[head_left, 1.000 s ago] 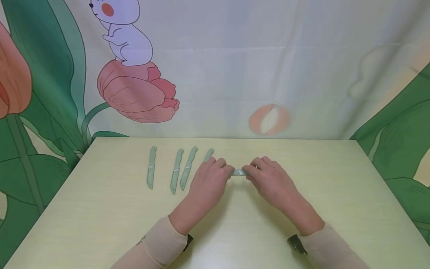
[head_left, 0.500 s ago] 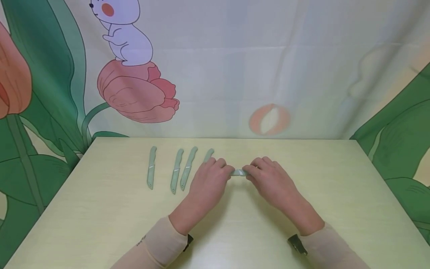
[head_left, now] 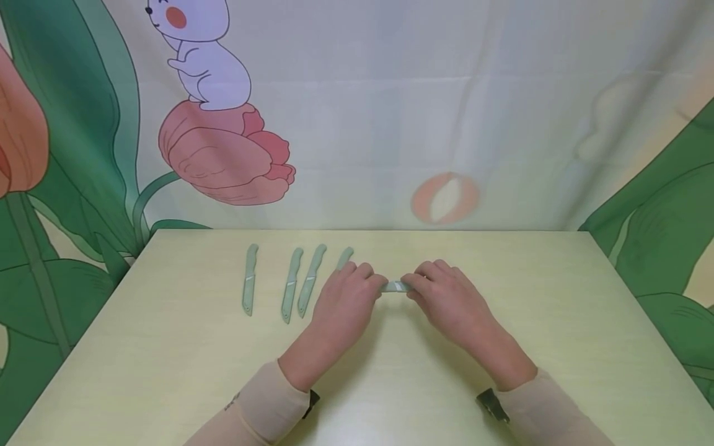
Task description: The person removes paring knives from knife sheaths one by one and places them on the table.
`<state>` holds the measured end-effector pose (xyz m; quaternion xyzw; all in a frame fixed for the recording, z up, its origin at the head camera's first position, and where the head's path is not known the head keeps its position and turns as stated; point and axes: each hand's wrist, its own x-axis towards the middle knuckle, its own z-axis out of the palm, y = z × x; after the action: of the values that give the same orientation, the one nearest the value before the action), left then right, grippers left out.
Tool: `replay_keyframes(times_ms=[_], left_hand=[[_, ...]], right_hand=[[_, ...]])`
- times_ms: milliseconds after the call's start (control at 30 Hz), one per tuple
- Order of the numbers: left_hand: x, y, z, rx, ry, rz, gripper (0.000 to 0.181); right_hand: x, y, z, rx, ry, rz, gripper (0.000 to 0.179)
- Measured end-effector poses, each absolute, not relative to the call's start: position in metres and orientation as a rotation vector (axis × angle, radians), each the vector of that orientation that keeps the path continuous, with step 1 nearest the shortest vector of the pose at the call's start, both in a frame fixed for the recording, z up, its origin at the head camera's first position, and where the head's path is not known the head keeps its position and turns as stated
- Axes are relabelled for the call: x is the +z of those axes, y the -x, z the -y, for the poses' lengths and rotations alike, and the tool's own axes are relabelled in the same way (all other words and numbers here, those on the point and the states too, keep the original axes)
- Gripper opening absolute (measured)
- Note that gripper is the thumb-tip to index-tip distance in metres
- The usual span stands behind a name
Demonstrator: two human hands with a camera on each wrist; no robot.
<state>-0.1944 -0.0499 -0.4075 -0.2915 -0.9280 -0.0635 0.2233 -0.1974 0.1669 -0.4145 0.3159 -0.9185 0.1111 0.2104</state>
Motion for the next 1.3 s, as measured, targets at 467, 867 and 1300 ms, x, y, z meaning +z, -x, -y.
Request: replay_keyframes(times_ms=[467, 867, 1300], left_hand=[[-0.408, 0.1939, 0.0503, -0.18, 0.8, 2.566, 0.018], [-0.4079, 0.1933, 0.05, -0.218, 0.799, 2.571, 0.017], [-0.4062, 0.1933, 0.0512, -0.189, 0.788, 2.602, 0.019]], right_hand=[[-0.4145, 0.1972, -0.1668, 0.31, -0.886, 2.561, 0.03], [-0.4149, 0.1968, -0.167, 0.317, -0.878, 2.557, 0.031], [-0.4136, 0.197, -0.1673, 0.31, -0.878, 2.566, 0.031]])
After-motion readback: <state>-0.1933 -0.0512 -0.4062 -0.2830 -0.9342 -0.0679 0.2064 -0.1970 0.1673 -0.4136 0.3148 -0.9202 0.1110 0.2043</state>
